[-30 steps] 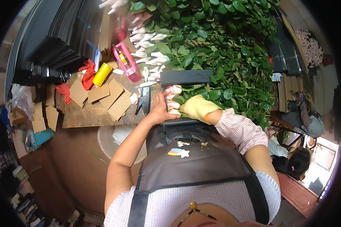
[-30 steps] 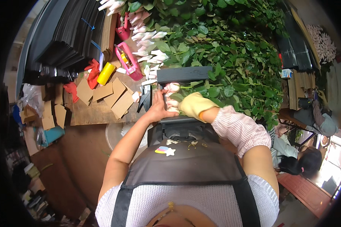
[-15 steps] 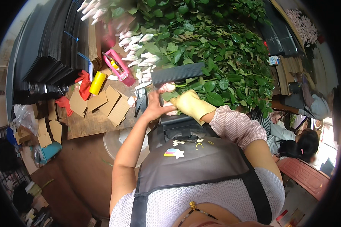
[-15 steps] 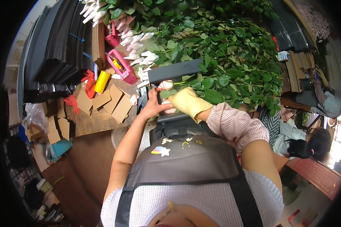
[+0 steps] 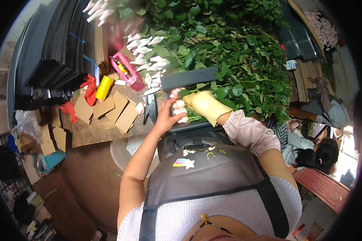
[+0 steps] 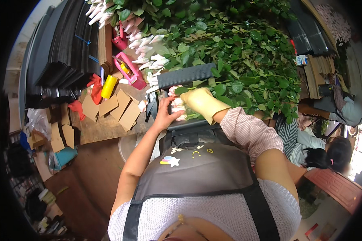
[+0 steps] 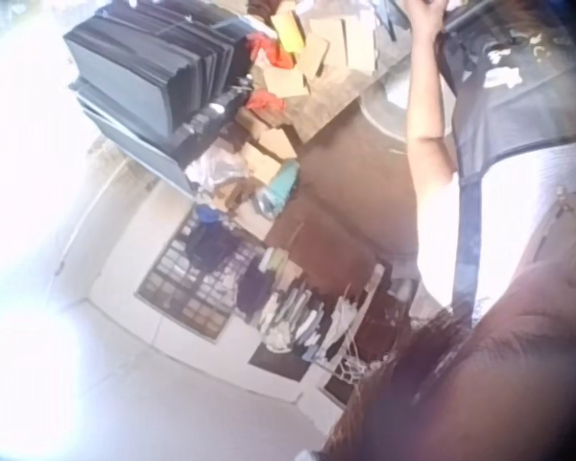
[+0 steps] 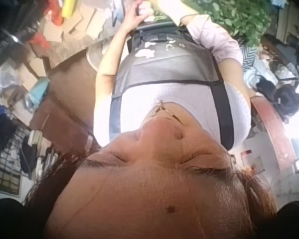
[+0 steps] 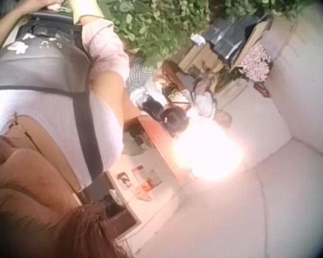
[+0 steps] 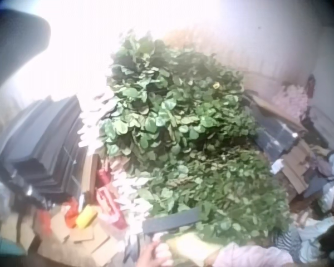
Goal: The person arranges white flowers and green leaves into a black rectangular container. They repeatedly place stems into the container, adjust the arrangement, and add more foliage to fill the space.
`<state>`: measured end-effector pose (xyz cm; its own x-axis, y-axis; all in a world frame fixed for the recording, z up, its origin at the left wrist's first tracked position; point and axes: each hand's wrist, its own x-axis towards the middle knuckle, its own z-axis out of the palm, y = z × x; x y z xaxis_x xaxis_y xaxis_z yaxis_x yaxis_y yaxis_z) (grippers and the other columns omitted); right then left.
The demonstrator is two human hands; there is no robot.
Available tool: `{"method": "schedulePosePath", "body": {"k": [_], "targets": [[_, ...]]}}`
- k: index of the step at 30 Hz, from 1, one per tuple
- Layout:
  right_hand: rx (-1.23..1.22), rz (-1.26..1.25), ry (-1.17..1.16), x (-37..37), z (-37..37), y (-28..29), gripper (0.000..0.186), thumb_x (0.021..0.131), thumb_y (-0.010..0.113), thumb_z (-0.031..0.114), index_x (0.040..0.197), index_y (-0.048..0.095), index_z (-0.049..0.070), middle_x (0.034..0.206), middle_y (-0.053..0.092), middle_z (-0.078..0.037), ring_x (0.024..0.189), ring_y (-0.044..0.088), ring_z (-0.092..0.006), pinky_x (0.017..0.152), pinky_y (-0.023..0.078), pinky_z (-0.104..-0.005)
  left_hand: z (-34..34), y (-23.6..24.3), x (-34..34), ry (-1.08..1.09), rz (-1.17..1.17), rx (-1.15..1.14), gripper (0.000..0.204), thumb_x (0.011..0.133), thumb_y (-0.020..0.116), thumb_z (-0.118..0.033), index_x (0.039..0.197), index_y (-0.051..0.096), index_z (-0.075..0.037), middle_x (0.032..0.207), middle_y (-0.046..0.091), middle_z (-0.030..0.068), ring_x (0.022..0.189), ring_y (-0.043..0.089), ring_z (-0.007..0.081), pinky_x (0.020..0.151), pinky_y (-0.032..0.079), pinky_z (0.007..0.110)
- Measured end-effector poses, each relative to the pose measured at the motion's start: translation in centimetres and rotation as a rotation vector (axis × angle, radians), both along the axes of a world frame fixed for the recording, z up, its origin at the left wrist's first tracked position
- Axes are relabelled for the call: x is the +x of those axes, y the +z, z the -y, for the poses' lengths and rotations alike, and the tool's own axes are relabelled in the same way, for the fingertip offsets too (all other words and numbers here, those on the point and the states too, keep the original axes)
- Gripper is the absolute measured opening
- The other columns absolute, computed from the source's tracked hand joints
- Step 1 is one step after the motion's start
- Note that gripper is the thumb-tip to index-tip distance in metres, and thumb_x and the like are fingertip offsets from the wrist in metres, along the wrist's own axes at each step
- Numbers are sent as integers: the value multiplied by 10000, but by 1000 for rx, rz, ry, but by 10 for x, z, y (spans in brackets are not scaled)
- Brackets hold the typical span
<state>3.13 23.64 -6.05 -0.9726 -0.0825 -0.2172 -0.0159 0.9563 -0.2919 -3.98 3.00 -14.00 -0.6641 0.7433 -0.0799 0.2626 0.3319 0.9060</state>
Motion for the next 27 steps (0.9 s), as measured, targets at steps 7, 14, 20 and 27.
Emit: {"method": "schedulePosePath", "body": {"k": [7, 14, 20, 27], "targets": [[120, 6, -95, 12, 11, 16, 249, 940, 602, 230, 1118, 667, 70, 784, 727, -122, 689, 729, -325, 603, 574, -465, -21, -6, 1, 261, 176, 37, 362, 756, 906, -283, 946, 708, -46, 1065, 511, 114, 1008, 543, 250, 901, 471, 349], [-30, -83, -221, 17, -3, -4, 462, 964, 564, 306, 1329, 624, 29, 776, 737, -156, 649, 726, -335, 569, 570, -476, -21, -8, 6, 285, 66, 75, 311, 756, 902, -251, 880, 712, -39, 1052, 566, 124, 1032, 565, 267, 902, 475, 357], [-46, -180, -194, 2, -12, -13, 229, 910, 624, 250, 1050, 696, 85, 718, 709, -133, 662, 712, -334, 583, 555, -464, -17, -9, 7, 281, 60, 53, 483, 777, 880, -239, 1140, 638, -31, 1146, 536, 160, 1094, 547, 299, 968, 448, 376], [-2, -111, -71, 1, -10, -16, 212, 931, 557, 195, 1040, 714, 104, 859, 746, -124, 755, 737, -321, 648, 568, -463, -22, -11, -11, 139, 121, 6, 819, 751, 895, -264, 1366, 475, 75, 1302, 446, 197, 1264, 420, 322, 1129, 339, 402]]}}
